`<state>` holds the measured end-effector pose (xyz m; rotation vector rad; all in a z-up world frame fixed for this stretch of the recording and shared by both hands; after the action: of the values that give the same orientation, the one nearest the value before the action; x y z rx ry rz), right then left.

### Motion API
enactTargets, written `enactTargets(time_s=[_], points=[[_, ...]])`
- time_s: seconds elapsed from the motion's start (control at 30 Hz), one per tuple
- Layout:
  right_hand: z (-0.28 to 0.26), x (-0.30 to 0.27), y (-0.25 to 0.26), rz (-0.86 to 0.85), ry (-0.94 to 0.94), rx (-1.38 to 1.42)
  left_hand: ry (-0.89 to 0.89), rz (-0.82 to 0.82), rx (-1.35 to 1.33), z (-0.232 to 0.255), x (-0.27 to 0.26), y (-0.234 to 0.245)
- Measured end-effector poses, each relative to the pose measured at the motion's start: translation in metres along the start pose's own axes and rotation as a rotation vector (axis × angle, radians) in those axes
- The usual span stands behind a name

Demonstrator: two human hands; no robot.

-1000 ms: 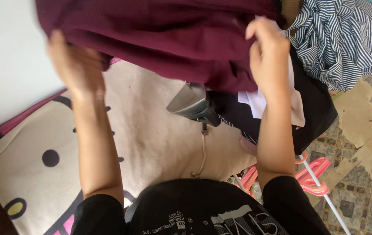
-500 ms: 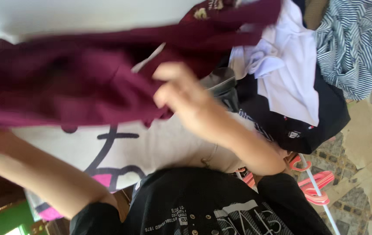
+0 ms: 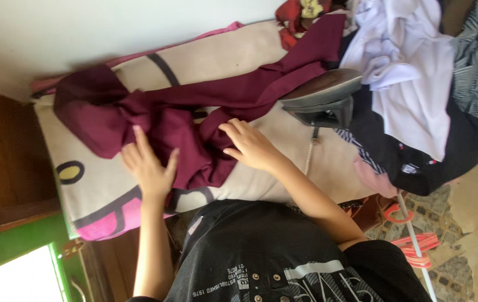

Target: The person irons a maroon long-sleeved shirt on a Hello Kitty-themed ironing board. They smooth the fabric with their hands and use a steam iron to press the shirt, moving the iron back and forth across the surface.

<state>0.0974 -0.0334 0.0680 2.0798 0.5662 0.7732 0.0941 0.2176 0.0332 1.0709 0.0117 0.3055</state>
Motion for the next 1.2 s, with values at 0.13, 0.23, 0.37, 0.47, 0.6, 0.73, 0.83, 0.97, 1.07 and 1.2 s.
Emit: enactTargets(time_s=[0.13,0.23,0.37,0.47,0.6,0.73,0.83,0.97,1.07,1.2], points=[[-0.012,0.010,-0.011,0.056,-0.099,-0.148,-0.254,0.005,-0.104,0.049,-0.009,0.032],[-0.019,0.017,-0.019,0.060,-0.132,-0.240,-0.406,-0.011,-0.058,0.068,-0.016,0.037],[-0.014,0.020,-0.026,0.048,-0.221,-0.243,-0.283,-0.049,-0.195,0.044,-0.009,0.033],[-0.010,0.018,-0.019,0.183,-0.223,-0.131,0.066,0.004,-0.526,-0.022,0.006,0.051],[0.013,-0.008,-0.010,0.420,-0.464,0.123,-0.002,0.398,-0.804,-0.080,0.004,0.120],[-0.011,-0.025,0.015,0.646,-0.310,0.189,0.010,0.497,-0.865,-0.120,-0.005,0.154],[-0.044,-0.039,0.046,0.857,-0.157,-0.114,0.082,0.418,-0.802,-0.130,-0.009,0.154],[-0.042,-0.038,0.050,0.884,-0.201,-0.005,0.201,0.004,-0.816,-0.123,0.013,0.133],[-0.027,-0.026,0.032,0.722,-0.327,0.099,0.010,-0.213,-0.731,-0.068,0.009,0.126],[-0.039,-0.001,-0.007,0.312,-0.296,-0.195,-0.382,-0.021,-0.379,0.012,-0.024,0.127]])
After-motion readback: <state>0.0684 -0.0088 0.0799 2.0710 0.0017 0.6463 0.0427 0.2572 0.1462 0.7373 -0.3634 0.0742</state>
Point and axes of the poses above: each hand's wrist, its own x-axis towards the middle knuckle, its own y-axis out of the back of the hand, z = x × y, the point moved 10 cm from there along x, towards the middle knuckle, and after that the axes turned 14 degrees about y, right-handed, at the moved point
